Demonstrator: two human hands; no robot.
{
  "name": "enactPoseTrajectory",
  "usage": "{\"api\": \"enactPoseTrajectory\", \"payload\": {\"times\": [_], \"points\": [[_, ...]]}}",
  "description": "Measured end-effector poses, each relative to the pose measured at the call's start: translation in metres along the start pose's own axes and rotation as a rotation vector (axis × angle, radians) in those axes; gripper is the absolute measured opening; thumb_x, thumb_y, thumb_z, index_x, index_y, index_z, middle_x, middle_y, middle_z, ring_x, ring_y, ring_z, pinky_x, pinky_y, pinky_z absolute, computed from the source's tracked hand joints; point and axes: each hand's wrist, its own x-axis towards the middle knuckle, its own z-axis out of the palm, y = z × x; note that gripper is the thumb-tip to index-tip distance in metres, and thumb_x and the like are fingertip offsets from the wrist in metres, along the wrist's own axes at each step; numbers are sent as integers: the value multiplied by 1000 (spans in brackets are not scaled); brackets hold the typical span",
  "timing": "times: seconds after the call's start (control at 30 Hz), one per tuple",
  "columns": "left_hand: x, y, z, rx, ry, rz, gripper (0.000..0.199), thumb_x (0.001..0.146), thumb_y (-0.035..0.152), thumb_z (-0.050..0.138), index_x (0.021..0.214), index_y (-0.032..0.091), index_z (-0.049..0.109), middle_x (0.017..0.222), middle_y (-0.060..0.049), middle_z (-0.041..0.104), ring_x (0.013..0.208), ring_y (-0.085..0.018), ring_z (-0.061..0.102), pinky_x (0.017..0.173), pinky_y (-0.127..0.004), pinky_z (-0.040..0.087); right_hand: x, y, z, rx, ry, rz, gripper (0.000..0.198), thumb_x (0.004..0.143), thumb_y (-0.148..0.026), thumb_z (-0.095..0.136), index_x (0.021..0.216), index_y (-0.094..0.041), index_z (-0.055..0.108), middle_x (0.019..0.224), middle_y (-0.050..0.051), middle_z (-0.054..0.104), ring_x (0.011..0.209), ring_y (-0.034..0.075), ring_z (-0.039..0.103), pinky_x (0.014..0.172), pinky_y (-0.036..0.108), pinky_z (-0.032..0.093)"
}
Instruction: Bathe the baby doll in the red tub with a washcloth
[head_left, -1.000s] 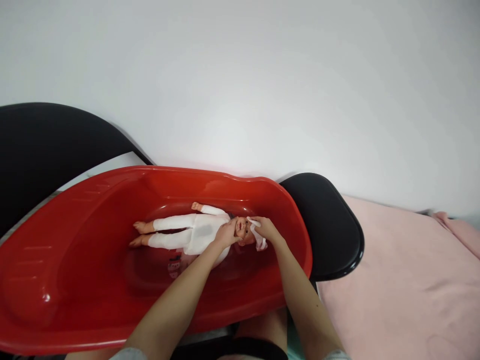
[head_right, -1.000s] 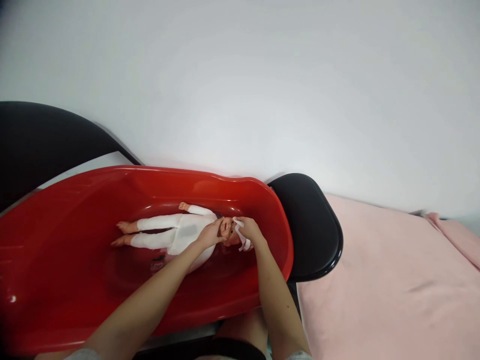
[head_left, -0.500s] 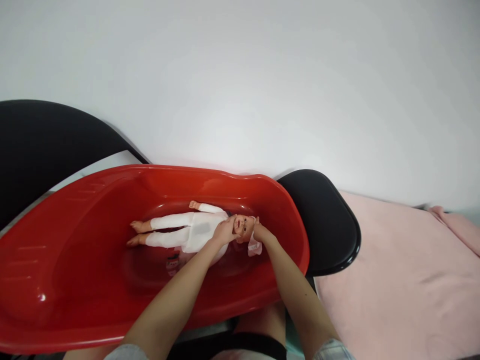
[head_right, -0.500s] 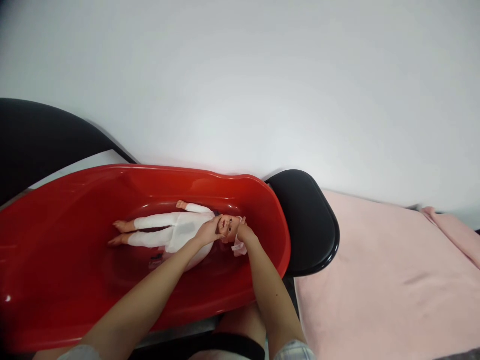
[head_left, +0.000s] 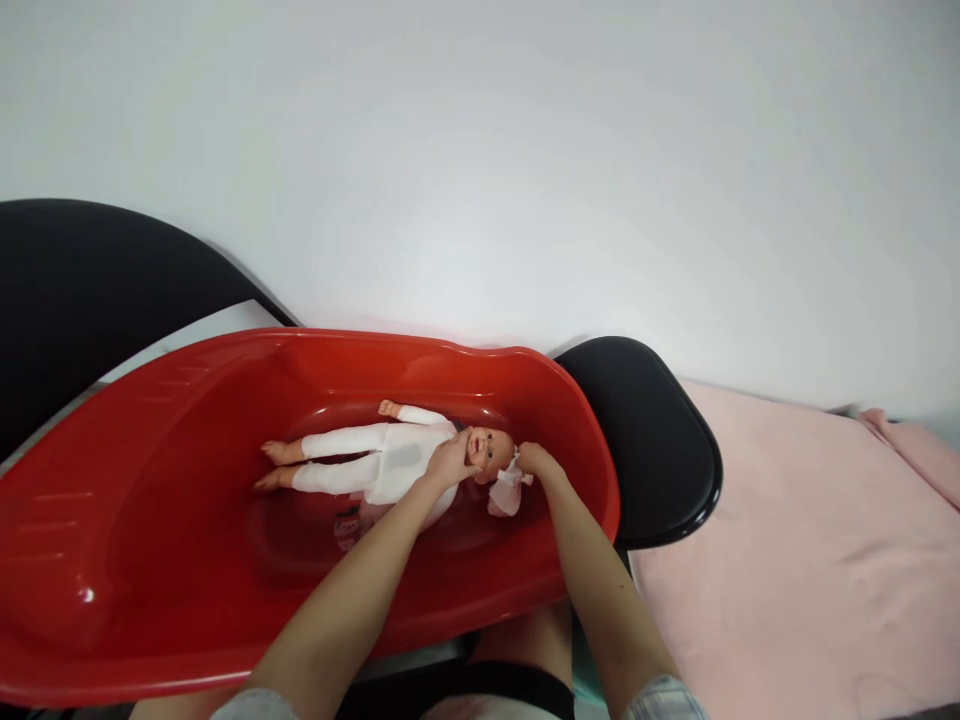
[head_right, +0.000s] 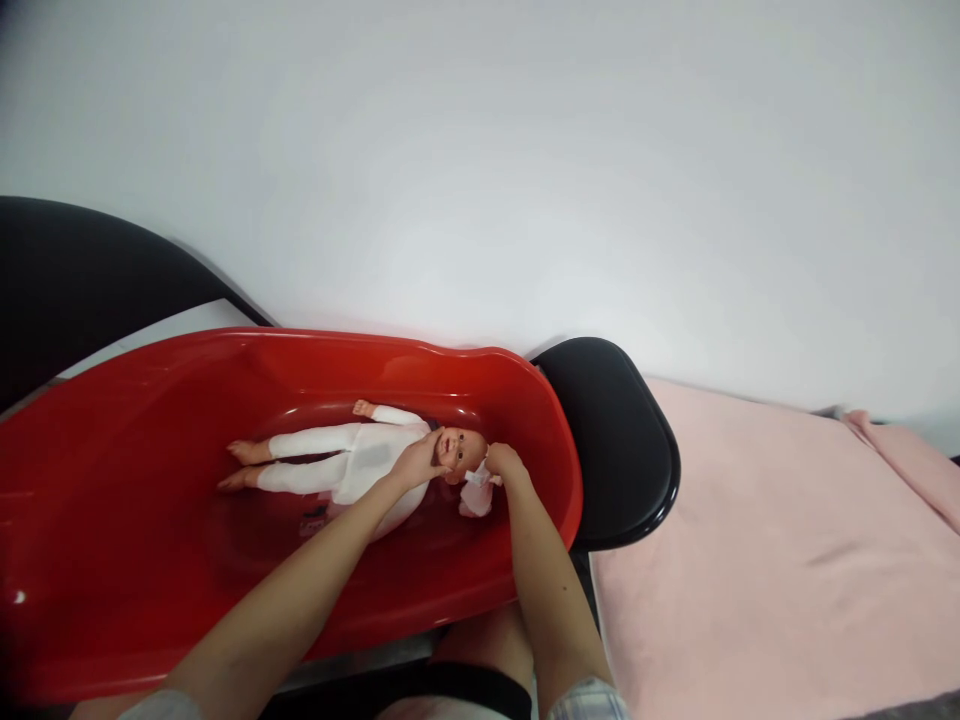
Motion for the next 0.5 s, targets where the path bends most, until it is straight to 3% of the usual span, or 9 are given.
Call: {"api": "enactPoseTrajectory", "payload": {"times": [0.13,0.27,0.37,0.5], "points": [[1,1,-1,20,-3,5,61,75,22,73,133,19,52,127,-10,70,106,-25,69,89,-31,50,0,3,-4,1,212,-89,27,95,-23,60,116,-10,71,102,15,76,84,22,72,67,24,47],[2,0,-1,30,-10,-20,73,72,21,77,139,19,48,129,-10,70,107,-25,68,89,-30,49,-3,6,-3,31,286,-222,29,90,-14,58,116,-13,70,107,11,76,84,18,70,65,22,44],[2,0,0,31,-10,-15,71,73,20,76,138,18,48,123,-10,71,103,-24,69,85,-30,50,-3,5,-3,83,278,-353,29,83,-12,60,108,-13,74,102,9,76,84,18,69,65,22,44],[1,0,-1,26,-13,3,69,71,18,77,135,19,52,124,-9,71,102,-25,70,83,-29,50,2,7,-2,156,157,-396,33,79,-9,61,108,-15,77,101,6,77,85,18,71,65,21,46]]}}
